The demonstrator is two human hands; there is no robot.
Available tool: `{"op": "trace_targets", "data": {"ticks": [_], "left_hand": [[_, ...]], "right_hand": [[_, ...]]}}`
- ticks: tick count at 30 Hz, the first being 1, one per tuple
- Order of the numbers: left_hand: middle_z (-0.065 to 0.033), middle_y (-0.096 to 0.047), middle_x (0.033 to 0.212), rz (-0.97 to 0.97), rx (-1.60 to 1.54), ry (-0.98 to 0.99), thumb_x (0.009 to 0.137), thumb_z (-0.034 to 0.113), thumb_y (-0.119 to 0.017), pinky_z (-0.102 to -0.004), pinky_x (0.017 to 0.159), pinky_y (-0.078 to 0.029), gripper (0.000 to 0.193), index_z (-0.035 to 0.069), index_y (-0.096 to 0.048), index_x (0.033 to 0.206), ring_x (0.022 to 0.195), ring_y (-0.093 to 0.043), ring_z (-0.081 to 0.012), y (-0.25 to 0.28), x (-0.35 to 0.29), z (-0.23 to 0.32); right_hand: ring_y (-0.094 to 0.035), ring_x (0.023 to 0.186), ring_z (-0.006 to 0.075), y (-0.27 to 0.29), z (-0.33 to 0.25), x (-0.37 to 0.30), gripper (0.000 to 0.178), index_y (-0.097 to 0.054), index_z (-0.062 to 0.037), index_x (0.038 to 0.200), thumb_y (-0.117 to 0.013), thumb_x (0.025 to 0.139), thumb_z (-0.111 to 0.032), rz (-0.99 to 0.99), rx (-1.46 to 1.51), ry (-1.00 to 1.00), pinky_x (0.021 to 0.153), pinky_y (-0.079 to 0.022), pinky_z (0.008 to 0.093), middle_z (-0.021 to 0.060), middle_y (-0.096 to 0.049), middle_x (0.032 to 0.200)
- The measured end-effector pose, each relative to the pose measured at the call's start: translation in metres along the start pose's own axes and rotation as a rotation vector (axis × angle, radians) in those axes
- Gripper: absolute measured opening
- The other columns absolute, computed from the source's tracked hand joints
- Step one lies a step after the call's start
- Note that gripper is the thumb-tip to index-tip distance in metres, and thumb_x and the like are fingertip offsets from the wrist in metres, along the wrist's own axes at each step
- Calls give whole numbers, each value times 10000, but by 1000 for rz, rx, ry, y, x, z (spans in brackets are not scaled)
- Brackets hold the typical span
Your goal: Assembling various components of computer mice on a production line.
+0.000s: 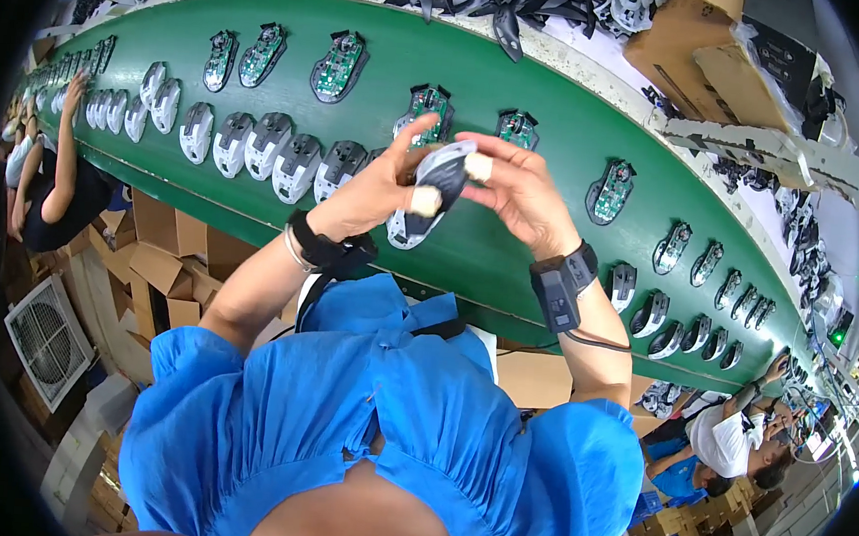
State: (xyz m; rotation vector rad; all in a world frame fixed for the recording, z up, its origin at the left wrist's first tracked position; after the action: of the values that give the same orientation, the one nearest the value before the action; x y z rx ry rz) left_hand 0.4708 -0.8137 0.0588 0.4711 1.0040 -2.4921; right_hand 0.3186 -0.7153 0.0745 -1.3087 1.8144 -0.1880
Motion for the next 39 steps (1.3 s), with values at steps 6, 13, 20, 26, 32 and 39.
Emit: {"op": "trace_targets", "data": {"ticks": [6, 13, 20, 26, 32, 39], "left_hand": [[-180, -615, 972, -42, 816, 72, 566, 264, -817, -341, 792, -485, 702, -48, -514, 1116, 919, -615, -261, -8, -2, 4], [-218, -616, 1025, -135, 846, 34, 553, 271, -825, -369, 840, -484, 770, -46, -500, 1175, 961, -617, -332, -17, 4, -59], [-257, -204, 1467, 299, 1547, -405, 668, 340, -779, -541, 1102, -162, 1015, 9, -206, 1438, 1378, -178, -412, 1, -24, -67], [-237, -251, 1455, 263, 1723, -310, 697, 340, -747, -524, 1109, -156, 879, -14, -326, 1383, 1382, -174, -407, 20, -22, -90], [-223, -273, 1443, 82, 1717, -395, 680, 322, -758, -539, 1089, -202, 846, 172, -359, 1411, 1377, -195, -406, 19, -23, -77], [-166, -293, 1463, 158, 1677, -327, 675, 371, -757, -521, 1099, -192, 936, 17, -300, 1410, 1395, -190, -358, 25, -31, -86]], "right_hand": [[-613, 947, 169, -4, -5, -12, 546, -549, -3, 1224, -731, 724, -126, 28, -346, 79, 863, -493, 296, 78, -616, 1077], [-613, 952, 173, 38, 45, -47, 529, -632, -18, 1120, -800, 638, -158, 178, -797, 205, 839, -482, 298, 93, -629, 1053], [-518, 1051, 259, 150, 150, -155, 600, -512, 0, 1187, -782, 692, -206, 1429, -538, 650, 949, -394, 362, 147, -546, 1139], [-451, 1123, 332, 96, 77, -97, 572, -547, -27, 1179, -774, 704, -252, 1421, -1371, 575, 981, -315, 445, 141, -539, 1155], [-619, 754, 248, 74, -57, 100, 242, -643, -53, 1019, -664, 781, -86, 913, -1096, 912, 732, -497, 348, 132, -626, 870], [-515, 997, 254, 109, -124, 164, 249, -692, -139, 985, -670, 737, -124, 1126, -1760, 979, 813, -431, 395, 52, -574, 991]]}}
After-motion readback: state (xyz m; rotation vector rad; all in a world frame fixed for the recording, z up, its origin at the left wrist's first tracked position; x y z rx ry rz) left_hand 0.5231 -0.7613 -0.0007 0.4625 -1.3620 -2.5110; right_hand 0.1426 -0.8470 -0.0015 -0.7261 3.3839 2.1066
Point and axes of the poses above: each hand's wrist, its own x-axis towards the middle knuckle, its own y-axis out of the back of the hand, z = x × y, the point moved 3 cm from there along x, towards the middle knuckle
